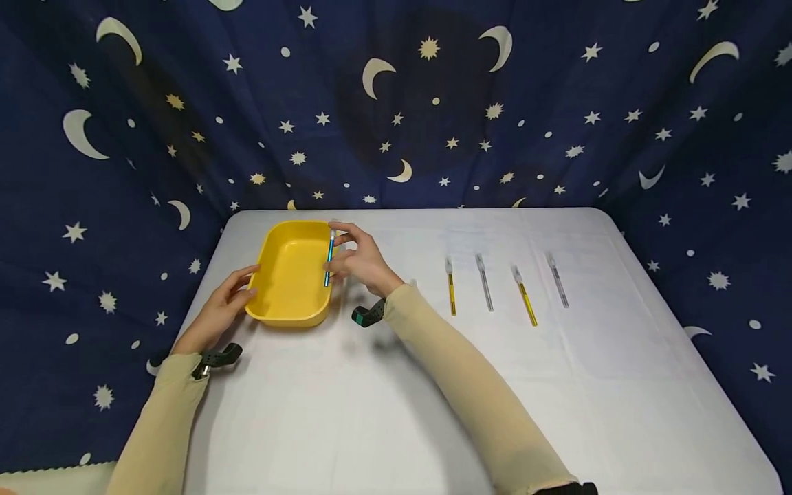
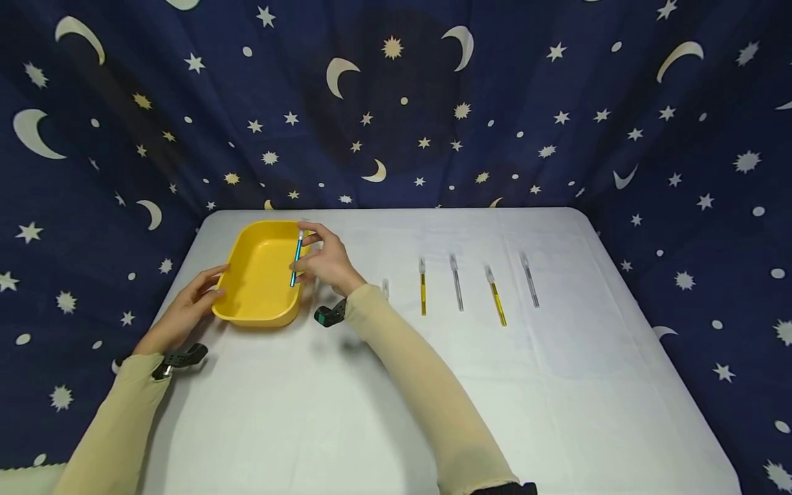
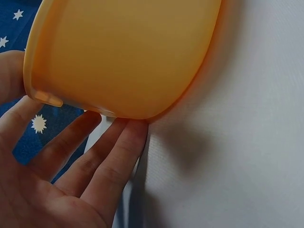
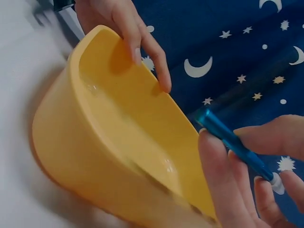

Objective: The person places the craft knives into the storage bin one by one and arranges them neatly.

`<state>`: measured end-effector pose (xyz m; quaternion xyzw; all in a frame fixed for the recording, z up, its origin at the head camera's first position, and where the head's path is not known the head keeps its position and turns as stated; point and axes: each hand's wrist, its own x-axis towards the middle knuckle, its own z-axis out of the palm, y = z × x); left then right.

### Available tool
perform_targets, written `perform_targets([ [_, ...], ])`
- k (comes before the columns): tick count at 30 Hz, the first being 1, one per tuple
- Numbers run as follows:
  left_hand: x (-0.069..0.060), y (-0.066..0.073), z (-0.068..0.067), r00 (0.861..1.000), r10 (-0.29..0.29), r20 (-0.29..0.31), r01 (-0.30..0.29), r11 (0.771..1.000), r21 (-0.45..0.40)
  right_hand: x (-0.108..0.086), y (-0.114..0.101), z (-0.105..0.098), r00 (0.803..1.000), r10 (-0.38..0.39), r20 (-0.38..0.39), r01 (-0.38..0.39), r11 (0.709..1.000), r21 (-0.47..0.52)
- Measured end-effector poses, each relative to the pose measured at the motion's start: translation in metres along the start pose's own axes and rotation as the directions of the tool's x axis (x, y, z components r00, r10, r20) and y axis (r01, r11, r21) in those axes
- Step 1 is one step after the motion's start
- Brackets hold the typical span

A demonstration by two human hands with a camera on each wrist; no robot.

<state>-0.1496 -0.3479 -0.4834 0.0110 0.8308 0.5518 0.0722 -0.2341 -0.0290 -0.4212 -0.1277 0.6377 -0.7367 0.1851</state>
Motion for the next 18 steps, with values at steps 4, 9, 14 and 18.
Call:
perform_targets([
  [4, 0.002, 0.000, 0.000, 1.000, 0.003, 0.000, -0.003, 1.000, -0.012, 0.011, 0.001, 0.011, 1.000, 0.009, -0.004, -0.009, 1.000, 0.014],
  [9, 0.003, 0.001, 0.000, 1.000, -0.006, -0.006, 0.006, 1.000, 0.015, 0.025, 0.004, 0.029, 1.000, 0.023, 0.005, -0.023, 1.000, 0.002],
  [14, 0.002, 0.002, 0.000, 1.000, -0.020, -0.005, 0.020, 1.000, 0.016, 0.036, 0.009, 0.050, 1.000, 0.023, -0.006, -0.023, 1.000, -0.005],
  [18, 0.002, 0.000, 0.002, 1.000, -0.006, 0.002, 0.006, 1.000, -0.020, 0.042, 0.013, 0.063, 0.999, 0.036, -0.012, -0.036, 0.998, -0.041],
])
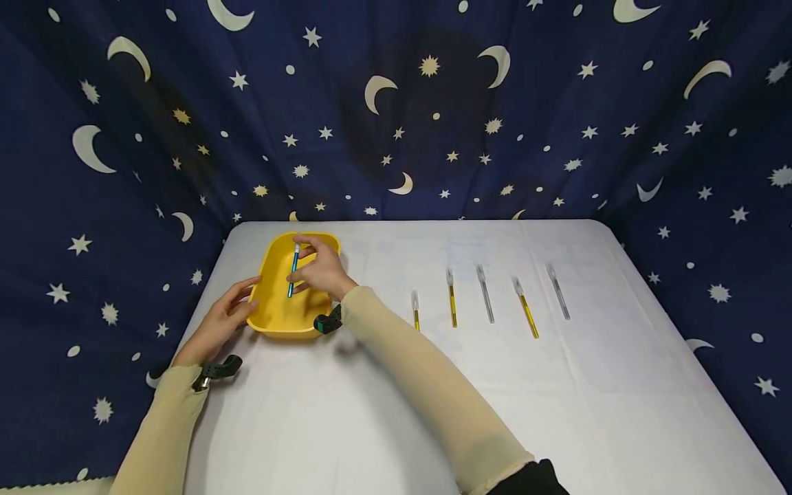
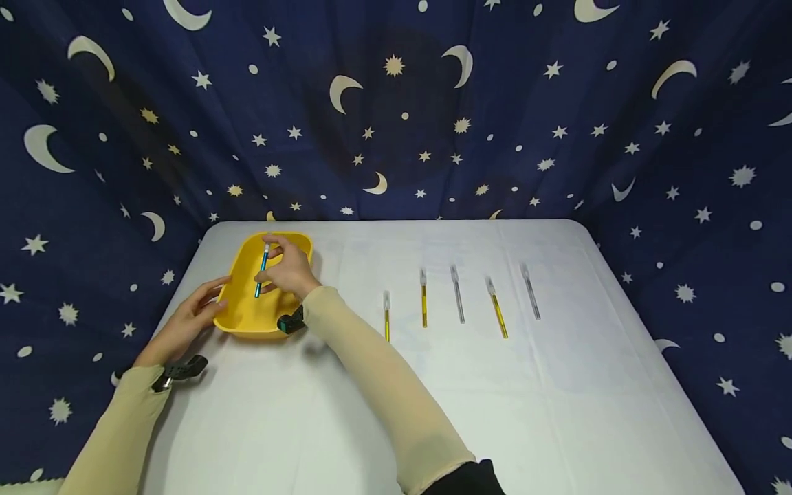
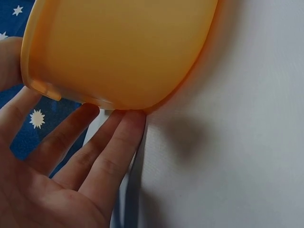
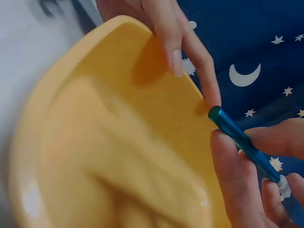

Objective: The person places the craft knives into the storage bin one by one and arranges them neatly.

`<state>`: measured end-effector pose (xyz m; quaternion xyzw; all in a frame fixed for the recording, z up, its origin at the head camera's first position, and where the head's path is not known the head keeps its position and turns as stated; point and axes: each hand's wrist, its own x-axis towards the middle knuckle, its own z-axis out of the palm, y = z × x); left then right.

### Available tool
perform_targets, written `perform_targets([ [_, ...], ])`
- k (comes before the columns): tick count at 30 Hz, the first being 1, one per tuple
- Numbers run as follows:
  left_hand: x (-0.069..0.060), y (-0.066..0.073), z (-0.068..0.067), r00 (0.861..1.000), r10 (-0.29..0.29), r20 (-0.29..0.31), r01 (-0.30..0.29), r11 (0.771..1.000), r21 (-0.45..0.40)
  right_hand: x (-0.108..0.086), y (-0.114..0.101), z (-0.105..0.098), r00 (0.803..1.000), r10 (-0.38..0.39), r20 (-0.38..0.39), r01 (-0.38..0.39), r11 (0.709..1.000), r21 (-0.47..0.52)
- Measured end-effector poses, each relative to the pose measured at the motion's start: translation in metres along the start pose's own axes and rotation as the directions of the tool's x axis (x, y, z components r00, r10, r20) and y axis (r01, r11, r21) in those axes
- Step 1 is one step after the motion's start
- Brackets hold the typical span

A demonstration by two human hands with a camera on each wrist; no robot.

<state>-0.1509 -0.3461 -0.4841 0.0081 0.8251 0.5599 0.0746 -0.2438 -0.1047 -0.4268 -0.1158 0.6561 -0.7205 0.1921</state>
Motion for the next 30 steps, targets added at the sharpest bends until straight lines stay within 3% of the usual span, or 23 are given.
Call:
perform_targets([
  [10, 0.004, -0.006, -0.002, 0.999, 0.036, -0.005, -0.036, 0.998, -0.045, 0.018, 0.006, 0.017, 0.998, 0.022, -0.062, -0.027, 0.995, -0.094],
  [18, 0.005, -0.007, 0.002, 0.999, 0.045, 0.000, -0.045, 0.998, -0.040, 0.034, 0.018, 0.025, 0.984, 0.126, -0.127, -0.151, 0.966, -0.209],
  [30, 0.002, -0.007, -0.001, 0.998, 0.060, -0.017, -0.060, 0.997, -0.046, 0.053, 0.030, 0.036, 0.961, 0.244, -0.126, -0.271, 0.919, -0.285],
])
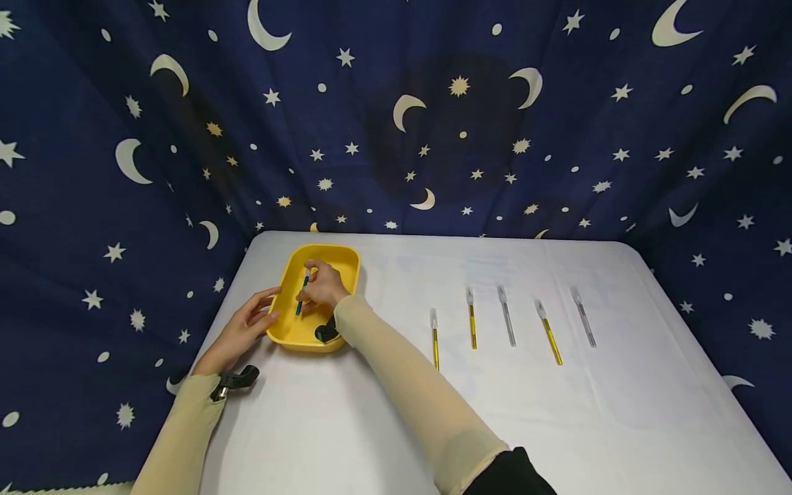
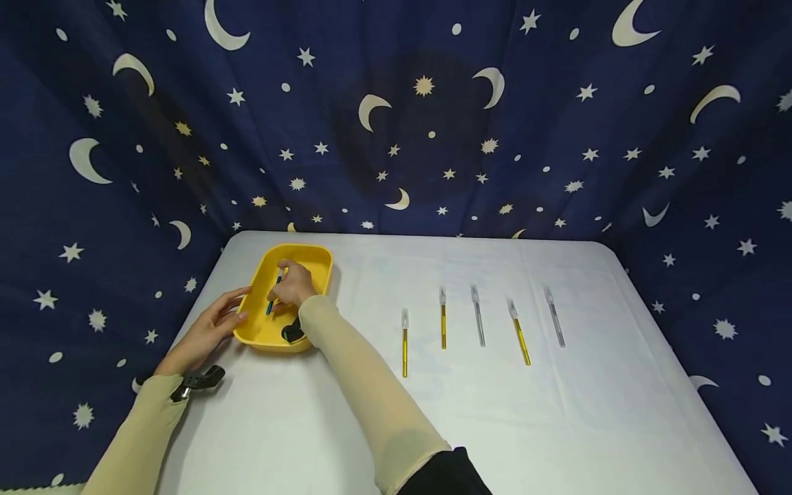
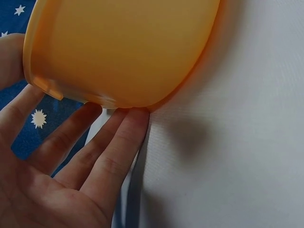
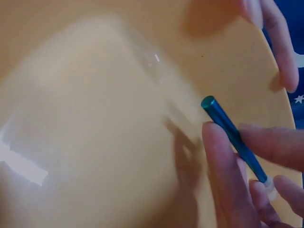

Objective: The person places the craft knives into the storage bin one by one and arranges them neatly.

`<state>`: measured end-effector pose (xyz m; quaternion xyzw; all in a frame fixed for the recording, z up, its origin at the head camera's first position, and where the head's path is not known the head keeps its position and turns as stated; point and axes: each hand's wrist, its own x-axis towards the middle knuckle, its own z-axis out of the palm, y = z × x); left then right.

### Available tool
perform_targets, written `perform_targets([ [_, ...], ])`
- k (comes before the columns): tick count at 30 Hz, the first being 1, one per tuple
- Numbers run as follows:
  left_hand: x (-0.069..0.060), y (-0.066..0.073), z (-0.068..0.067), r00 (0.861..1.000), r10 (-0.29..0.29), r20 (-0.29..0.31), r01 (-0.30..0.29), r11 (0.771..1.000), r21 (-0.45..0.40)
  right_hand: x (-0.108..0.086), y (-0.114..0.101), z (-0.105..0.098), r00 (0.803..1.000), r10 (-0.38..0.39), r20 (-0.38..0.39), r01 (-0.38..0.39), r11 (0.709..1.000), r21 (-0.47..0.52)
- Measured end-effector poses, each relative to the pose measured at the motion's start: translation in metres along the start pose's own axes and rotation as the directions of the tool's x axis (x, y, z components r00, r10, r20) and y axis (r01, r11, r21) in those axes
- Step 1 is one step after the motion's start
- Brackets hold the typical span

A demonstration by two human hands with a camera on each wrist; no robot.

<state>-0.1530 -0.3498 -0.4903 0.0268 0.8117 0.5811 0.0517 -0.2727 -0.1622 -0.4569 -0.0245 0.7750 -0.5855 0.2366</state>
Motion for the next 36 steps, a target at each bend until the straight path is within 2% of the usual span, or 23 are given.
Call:
perform_targets([
  [5, -0.001, -0.002, 0.004, 1.000, 0.010, 0.001, -0.010, 1.000, -0.001, 0.000, 0.004, 0.002, 1.000, -0.016, 0.025, 0.017, 0.999, -0.051],
  [12, -0.004, -0.005, 0.005, 1.000, 0.014, 0.006, -0.014, 1.000, -0.004, -0.006, 0.005, 0.008, 0.998, 0.032, 0.062, -0.026, 0.995, -0.093],
  [21, -0.004, -0.002, 0.003, 1.000, 0.017, 0.006, -0.017, 1.000, 0.007, -0.009, -0.001, 0.010, 0.999, 0.022, 0.045, -0.020, 0.999, -0.041],
  [27, -0.001, 0.000, 0.003, 1.000, 0.006, 0.024, -0.006, 1.000, -0.020, -0.012, 0.000, 0.005, 0.999, 0.018, 0.040, -0.018, 1.000, 0.010],
  [32, 0.001, 0.001, 0.000, 0.999, 0.000, 0.033, 0.001, 1.000, -0.026, -0.017, 0.000, -0.002, 0.998, -0.010, 0.064, 0.006, 0.998, 0.058],
  [36, 0.001, 0.000, -0.002, 1.000, 0.004, 0.025, -0.003, 1.000, -0.021, -0.024, -0.003, -0.008, 0.993, -0.066, 0.097, 0.055, 0.993, 0.106],
])
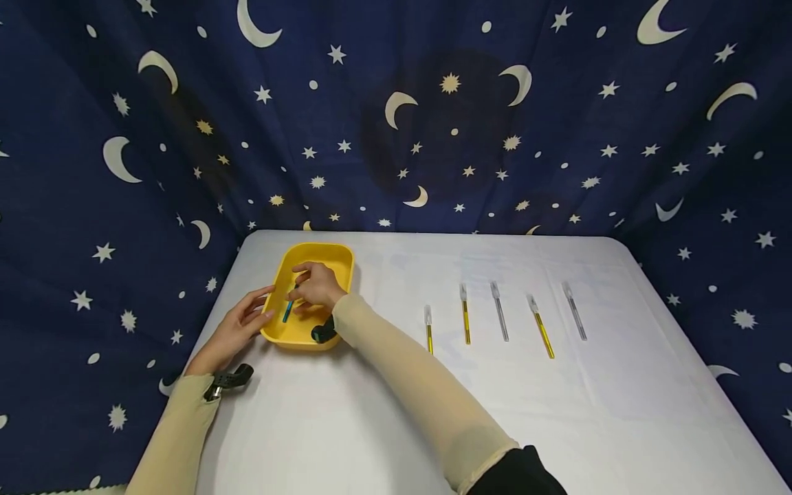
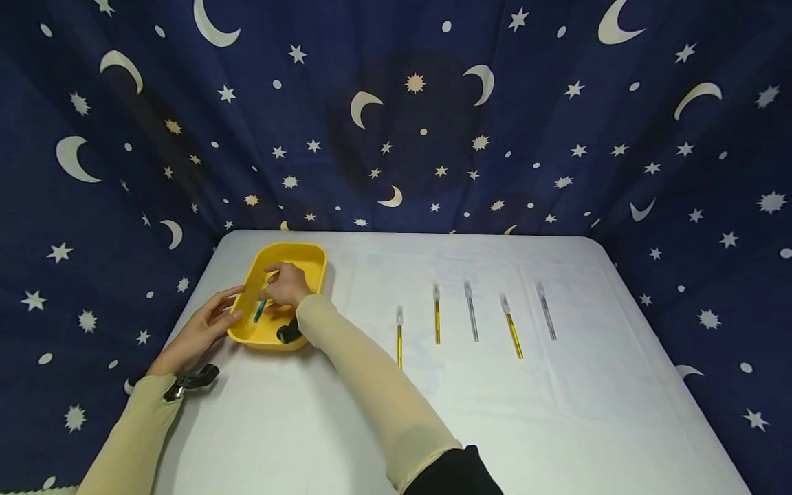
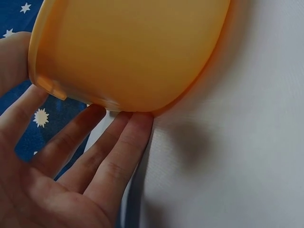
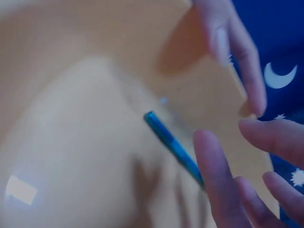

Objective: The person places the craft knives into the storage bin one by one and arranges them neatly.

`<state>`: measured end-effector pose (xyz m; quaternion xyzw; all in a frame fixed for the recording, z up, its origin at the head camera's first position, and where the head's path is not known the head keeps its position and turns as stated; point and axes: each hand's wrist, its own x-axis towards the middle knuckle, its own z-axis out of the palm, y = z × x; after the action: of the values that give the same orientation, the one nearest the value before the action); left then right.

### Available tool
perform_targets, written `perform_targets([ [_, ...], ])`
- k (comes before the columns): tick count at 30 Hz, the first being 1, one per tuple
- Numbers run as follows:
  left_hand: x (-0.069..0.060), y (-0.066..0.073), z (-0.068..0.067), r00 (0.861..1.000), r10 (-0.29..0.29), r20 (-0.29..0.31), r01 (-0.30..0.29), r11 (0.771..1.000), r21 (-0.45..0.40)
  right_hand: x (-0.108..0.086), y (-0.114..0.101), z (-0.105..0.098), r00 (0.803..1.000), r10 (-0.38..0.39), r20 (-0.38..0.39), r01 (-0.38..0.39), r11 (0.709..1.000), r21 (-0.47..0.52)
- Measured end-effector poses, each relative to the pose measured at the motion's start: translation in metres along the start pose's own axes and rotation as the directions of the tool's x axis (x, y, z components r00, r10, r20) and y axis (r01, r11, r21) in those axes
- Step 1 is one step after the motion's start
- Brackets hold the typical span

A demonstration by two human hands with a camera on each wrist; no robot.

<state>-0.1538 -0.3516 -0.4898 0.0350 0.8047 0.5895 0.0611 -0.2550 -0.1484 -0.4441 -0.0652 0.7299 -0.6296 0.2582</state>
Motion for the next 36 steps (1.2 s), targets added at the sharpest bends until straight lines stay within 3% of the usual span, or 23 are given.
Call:
perform_targets([
  [6, 0.000, -0.002, 0.000, 1.000, -0.009, -0.011, 0.009, 1.000, 0.000, -0.013, -0.007, -0.011, 0.992, -0.104, 0.075, 0.095, 0.988, 0.118],
  [12, -0.003, -0.001, -0.001, 0.999, -0.045, -0.025, 0.045, 0.999, 0.002, -0.027, -0.020, -0.022, 0.976, -0.180, 0.123, 0.159, 0.974, 0.161],
  [19, -0.003, -0.003, -0.002, 0.999, -0.031, -0.024, 0.032, 0.999, 0.024, -0.044, -0.035, -0.041, 0.959, -0.258, 0.118, 0.231, 0.952, 0.198],
  [22, -0.002, -0.004, -0.001, 0.999, -0.026, -0.027, 0.026, 0.999, 0.028, -0.055, -0.042, -0.053, 0.948, -0.294, 0.123, 0.268, 0.945, 0.189],
  [30, -0.001, 0.000, 0.005, 1.000, -0.010, -0.024, 0.010, 1.000, 0.002, -0.092, -0.051, -0.096, 0.925, -0.369, 0.094, 0.366, 0.930, 0.040],
  [36, -0.003, 0.003, 0.007, 0.999, -0.006, -0.038, 0.007, 1.000, 0.021, -0.118, -0.042, -0.123, 0.911, -0.405, 0.080, 0.403, 0.914, 0.041],
])
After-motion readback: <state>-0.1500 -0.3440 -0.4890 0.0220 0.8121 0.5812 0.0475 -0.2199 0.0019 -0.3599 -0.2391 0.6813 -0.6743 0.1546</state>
